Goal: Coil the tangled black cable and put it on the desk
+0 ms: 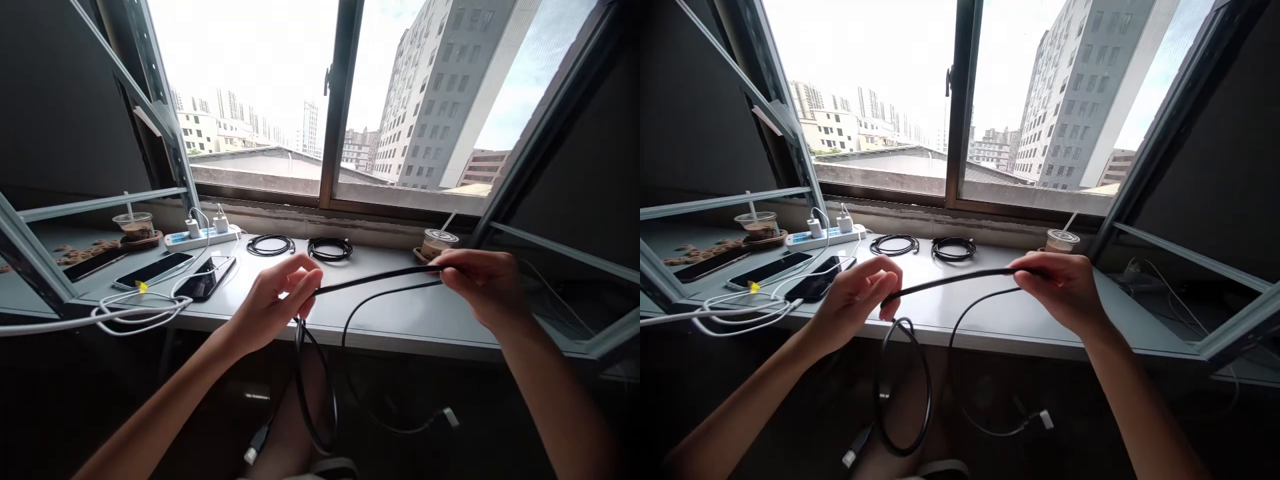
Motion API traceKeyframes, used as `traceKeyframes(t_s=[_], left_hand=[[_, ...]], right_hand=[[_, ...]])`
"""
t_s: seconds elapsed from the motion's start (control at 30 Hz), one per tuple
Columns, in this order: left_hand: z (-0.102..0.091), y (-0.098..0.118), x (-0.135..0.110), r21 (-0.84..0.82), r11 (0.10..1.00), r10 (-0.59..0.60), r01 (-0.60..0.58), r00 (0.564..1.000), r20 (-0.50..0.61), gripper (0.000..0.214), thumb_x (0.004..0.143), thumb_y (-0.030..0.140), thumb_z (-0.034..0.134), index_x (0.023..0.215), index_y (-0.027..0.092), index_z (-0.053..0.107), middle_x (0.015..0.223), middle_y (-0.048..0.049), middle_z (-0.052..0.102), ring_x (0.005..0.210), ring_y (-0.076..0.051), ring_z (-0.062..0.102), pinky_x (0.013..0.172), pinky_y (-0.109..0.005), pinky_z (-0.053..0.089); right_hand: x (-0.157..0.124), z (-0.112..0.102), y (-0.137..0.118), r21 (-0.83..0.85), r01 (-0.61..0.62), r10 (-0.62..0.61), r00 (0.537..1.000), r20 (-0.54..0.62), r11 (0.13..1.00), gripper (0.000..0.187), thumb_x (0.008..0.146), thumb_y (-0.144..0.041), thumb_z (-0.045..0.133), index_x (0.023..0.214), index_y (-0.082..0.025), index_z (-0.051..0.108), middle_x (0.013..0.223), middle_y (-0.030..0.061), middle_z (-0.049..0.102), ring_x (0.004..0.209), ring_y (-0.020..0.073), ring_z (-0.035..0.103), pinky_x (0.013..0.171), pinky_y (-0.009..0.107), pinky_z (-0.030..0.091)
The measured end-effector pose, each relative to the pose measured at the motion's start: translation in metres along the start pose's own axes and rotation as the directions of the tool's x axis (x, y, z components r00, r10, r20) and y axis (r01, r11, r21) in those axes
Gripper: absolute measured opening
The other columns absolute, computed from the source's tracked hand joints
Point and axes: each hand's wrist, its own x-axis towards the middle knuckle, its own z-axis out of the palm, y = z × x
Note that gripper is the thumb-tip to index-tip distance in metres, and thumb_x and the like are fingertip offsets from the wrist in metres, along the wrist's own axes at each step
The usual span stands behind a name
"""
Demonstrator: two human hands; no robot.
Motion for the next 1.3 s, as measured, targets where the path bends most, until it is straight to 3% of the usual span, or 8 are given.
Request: traceKeyframes(t_s=[0.33,0.5,0.63,0.73,0.83,0.97,1.2,1.3], left_hand=[[0.011,-0.027,-0.012,-0.202,0.947,-0.150,0.250,0.899,0.410,0.050,0.087,0.061,0.035,0.094,0.015,0.054,0.088,-0.0044,0.055,0.075,-0.013,0.055,0.073,-0.027,0.046],[0.045,-0.019,-0.020,0.058,0.959,-0.282,0.278,0.917,0.281,0.052,0.067,0.054,0.068,0.098,0.020,0.044,0.098,-0.0030,0.046,0.079,-0.013,0.049,0.067,-0.026,0.044],[0.051,-0.019,-0.016,-0.003,0.990,-0.138,0.144,0.952,0.272,0.055,0.061,0.049,0.075,0.099,0.020,0.047,0.097,-0.0031,0.049,0.086,-0.015,0.046,0.078,-0.028,0.043],[0.045,-0.025,-0.004,-0.189,0.977,-0.026,0.100,0.933,0.358,0.054,0.074,0.066,0.053,0.097,0.017,0.056,0.090,-0.0043,0.052,0.083,-0.017,0.046,0.080,-0.030,0.042],[0.040,-0.027,0.009,-0.297,0.936,-0.033,0.189,0.887,0.460,0.071,0.092,0.055,0.010,0.070,0.016,0.064,0.071,-0.0052,0.054,0.070,-0.015,0.046,0.077,-0.029,0.042],[0.042,-0.023,0.013,-0.327,0.902,-0.105,0.280,0.879,0.464,0.058,0.095,0.040,0.030,0.051,0.015,0.060,0.058,-0.0030,0.055,0.061,-0.013,0.050,0.073,-0.027,0.044],[0.027,-0.028,0.000,-0.329,0.869,-0.156,0.370,0.835,0.527,0.055,0.088,0.048,0.045,0.049,0.013,0.061,0.032,0.0017,0.044,0.035,-0.007,0.041,0.054,-0.021,0.041],[0.007,-0.026,0.002,-0.276,0.869,-0.159,0.411,0.760,0.630,0.054,0.079,0.061,0.051,0.058,0.013,0.067,0.033,0.0016,0.045,0.031,-0.007,0.033,0.039,-0.020,0.028]], right_hand=[[0.023,0.004,-0.038,-0.250,0.153,-0.211,0.952,-0.224,0.956,0.003,0.075,-0.028,0.068,0.075,-0.027,0.071,0.054,-0.0036,0.057,0.048,0.0106,0.047,0.043,0.024,0.032],[0.037,0.008,-0.036,-0.342,0.113,-0.226,0.923,-0.311,0.933,0.008,0.075,-0.029,0.067,0.075,-0.022,0.071,0.051,-0.0043,0.052,0.046,0.0089,0.037,0.043,0.025,0.028],[0.044,0.005,-0.038,-0.345,0.192,-0.313,0.888,-0.338,0.919,0.009,0.077,-0.031,0.066,0.074,-0.023,0.070,0.056,-0.0019,0.056,0.051,0.0104,0.040,0.047,0.027,0.029],[0.047,0.004,-0.043,-0.307,0.232,-0.339,0.869,-0.361,0.923,0.009,0.078,-0.032,0.066,0.074,-0.024,0.069,0.059,-0.0019,0.056,0.054,0.0107,0.043,0.048,0.027,0.030],[0.050,0.007,-0.048,-0.316,0.242,-0.345,0.879,-0.329,0.917,0.009,0.077,-0.033,0.067,0.074,-0.024,0.067,0.060,-0.0019,0.057,0.054,0.0116,0.046,0.047,0.026,0.031],[0.052,0.010,-0.053,-0.311,0.246,-0.342,0.887,-0.309,0.918,0.010,0.076,-0.035,0.067,0.075,-0.025,0.067,0.063,-0.0013,0.059,0.057,0.0125,0.050,0.048,0.026,0.034],[0.047,0.016,-0.048,-0.317,0.216,-0.303,0.918,-0.257,0.923,0.010,0.078,-0.033,0.064,0.074,-0.024,0.066,0.061,-0.0011,0.057,0.055,0.0112,0.047,0.049,0.027,0.036],[0.045,0.022,-0.050,-0.316,0.200,-0.290,0.918,-0.272,0.928,0.010,0.079,-0.032,0.064,0.073,-0.024,0.065,0.060,-0.0011,0.056,0.054,0.0114,0.047,0.047,0.027,0.036]])
